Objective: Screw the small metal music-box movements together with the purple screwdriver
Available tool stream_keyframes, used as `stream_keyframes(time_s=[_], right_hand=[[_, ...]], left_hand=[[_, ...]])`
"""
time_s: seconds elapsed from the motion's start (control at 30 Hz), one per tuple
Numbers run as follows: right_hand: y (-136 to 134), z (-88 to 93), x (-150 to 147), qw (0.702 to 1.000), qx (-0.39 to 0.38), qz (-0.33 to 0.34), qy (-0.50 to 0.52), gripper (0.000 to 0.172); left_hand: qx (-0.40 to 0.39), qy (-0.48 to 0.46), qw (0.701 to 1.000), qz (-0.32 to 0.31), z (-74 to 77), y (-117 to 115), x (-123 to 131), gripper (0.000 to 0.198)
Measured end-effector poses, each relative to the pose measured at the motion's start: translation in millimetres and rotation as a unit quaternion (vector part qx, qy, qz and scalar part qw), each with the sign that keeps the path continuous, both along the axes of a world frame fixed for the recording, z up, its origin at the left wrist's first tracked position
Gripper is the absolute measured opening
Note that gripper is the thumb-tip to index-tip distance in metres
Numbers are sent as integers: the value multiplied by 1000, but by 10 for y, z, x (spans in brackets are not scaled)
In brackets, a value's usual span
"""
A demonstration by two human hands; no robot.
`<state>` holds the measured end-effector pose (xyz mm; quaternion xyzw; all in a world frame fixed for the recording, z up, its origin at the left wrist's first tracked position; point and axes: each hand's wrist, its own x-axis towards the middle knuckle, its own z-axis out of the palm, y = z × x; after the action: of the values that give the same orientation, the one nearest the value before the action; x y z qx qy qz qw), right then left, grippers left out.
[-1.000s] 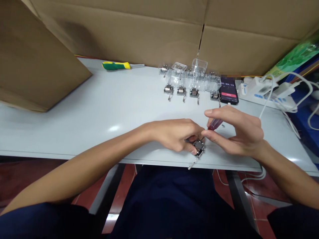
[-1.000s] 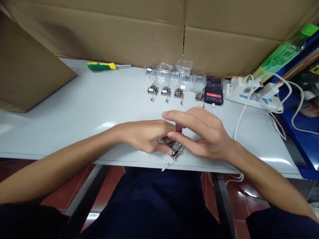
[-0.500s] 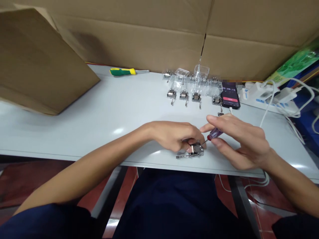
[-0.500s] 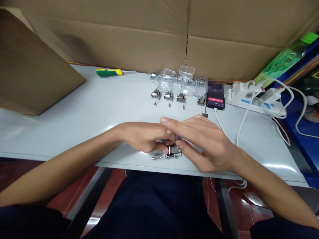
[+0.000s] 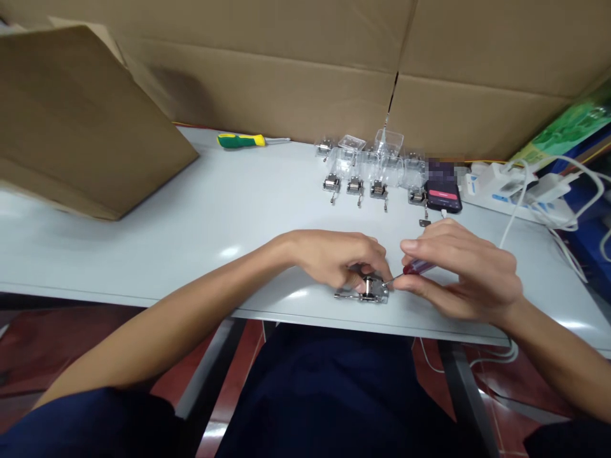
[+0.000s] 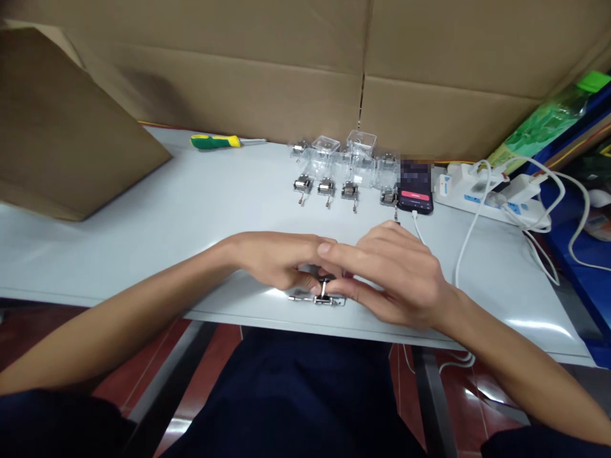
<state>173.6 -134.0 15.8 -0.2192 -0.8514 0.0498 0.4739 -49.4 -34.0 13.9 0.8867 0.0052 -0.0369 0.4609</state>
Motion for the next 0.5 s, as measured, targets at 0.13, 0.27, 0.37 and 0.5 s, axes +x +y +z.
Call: stream_keyframes(time_s=[0.13, 0.27, 0.37, 0.5], right_hand=[[-16, 16, -3, 998, -56, 23, -14, 69], [-2, 4, 5, 1000, -3, -12, -3, 66], [15, -4, 28, 1000, -1, -10, -20, 70], [8, -24, 36, 998, -63, 7, -25, 74]], left_hand=[[-8, -8, 1000, 7, 1, -7, 5, 28], [5, -7, 1000, 6, 4, -21, 17, 24], [18, -12, 1000, 0, 5, -45, 31, 17], [28, -25, 999, 22, -20, -85, 45, 14]])
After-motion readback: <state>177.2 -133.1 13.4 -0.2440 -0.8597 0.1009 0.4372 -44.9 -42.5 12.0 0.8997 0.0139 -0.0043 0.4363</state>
